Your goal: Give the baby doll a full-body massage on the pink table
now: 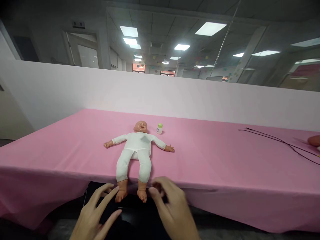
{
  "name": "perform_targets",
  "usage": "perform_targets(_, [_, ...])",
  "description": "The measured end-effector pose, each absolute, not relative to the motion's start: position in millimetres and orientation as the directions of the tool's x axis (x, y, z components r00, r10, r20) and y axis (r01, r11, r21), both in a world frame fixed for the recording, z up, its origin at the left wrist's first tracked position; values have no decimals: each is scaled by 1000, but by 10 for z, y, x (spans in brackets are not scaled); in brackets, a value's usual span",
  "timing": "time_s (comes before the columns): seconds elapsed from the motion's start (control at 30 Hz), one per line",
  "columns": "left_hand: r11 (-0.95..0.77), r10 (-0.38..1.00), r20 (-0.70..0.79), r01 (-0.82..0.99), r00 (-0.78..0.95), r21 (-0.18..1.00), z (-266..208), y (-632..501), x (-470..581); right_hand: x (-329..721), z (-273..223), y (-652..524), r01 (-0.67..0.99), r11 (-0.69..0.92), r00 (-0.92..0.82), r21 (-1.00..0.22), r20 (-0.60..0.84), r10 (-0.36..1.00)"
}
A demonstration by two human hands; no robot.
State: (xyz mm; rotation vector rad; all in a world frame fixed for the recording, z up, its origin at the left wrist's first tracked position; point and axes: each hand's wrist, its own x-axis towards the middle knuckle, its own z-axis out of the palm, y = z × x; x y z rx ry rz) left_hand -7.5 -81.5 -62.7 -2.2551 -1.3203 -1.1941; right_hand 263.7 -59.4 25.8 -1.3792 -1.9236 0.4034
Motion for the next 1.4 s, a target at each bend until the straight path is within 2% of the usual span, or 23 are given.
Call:
perform_targets(0.07, [-493,648,731,850,214,188,-813,-648,-7,2543,42,-356,686,294,-220,-665,195,956])
perform_targets(0.17, [-431,718,674,872,175,232,-1152,-449,32,2479,-413,-154,674,116,-186,-729,-15,983])
perform_targets(0.23, [-436,747,644,854,167,283,-1324,-391,17,2469,-699,-117,577,48,-193,-815,-79,978])
perform_targets(0.3, [-508,744,635,793,208,335,-1408,-378,-7,2449,-899,-127,377,-26,-272,-926,-138,952])
perform_targets(0.4, [-589,729,651,680,213,437,-1369,-375,-24,2389,-993,-161,38,-120,-390,-992,-126,912])
perform_targets(0.47, [-570,738,663,641,125,514,-1267,-347,-14,2353,-953,-162,-77,-115,-374,-990,-78,924])
perform_targets(0.5, [-555,740,668,628,73,546,-1205,-324,-2,2341,-922,-155,-89,-94,-338,-992,-59,939])
perform_targets(0.57, [-532,746,666,603,2,595,-1083,-271,34,2325,-874,-130,-8,-46,-251,-999,-43,967])
perform_targets(0.63, [-518,767,641,574,-14,634,-992,-228,82,2295,-876,-109,127,-17,-183,-992,-40,982])
perform_targets(0.7, [-511,794,608,543,-1,667,-954,-208,133,2222,-936,-106,157,-18,-180,-987,-46,983])
perform_targets(0.77, [-505,812,584,511,6,696,-969,-208,173,2090,-1034,-124,11,-40,-235,-999,-41,971])
perform_targets(0.83, [-494,826,563,485,5,722,-1015,-216,192,1914,-1142,-153,-213,-62,-272,-975,-2,962])
perform_targets(0.9, [-484,838,546,467,5,740,-1061,-222,189,1738,-1234,-183,-389,-73,-235,-918,22,972])
perform_targets(1.0, [-471,851,525,448,5,760,-1078,-222,161,1593,-1295,-209,-498,-57,-115,-865,1,993])
perform_targets(1.1, [-464,855,518,431,-10,774,-1019,-208,138,1676,-1238,-195,-446,11,13,-895,5,1000])
perform_targets(1.23, [-461,848,527,417,-53,783,-896,-114,147,1994,-1042,-96,-199,113,147,-973,85,985])
perform_targets(1.4, [-444,871,490,380,-27,811,-834,139,195,2184,-858,129,60,145,226,-988,155,962])
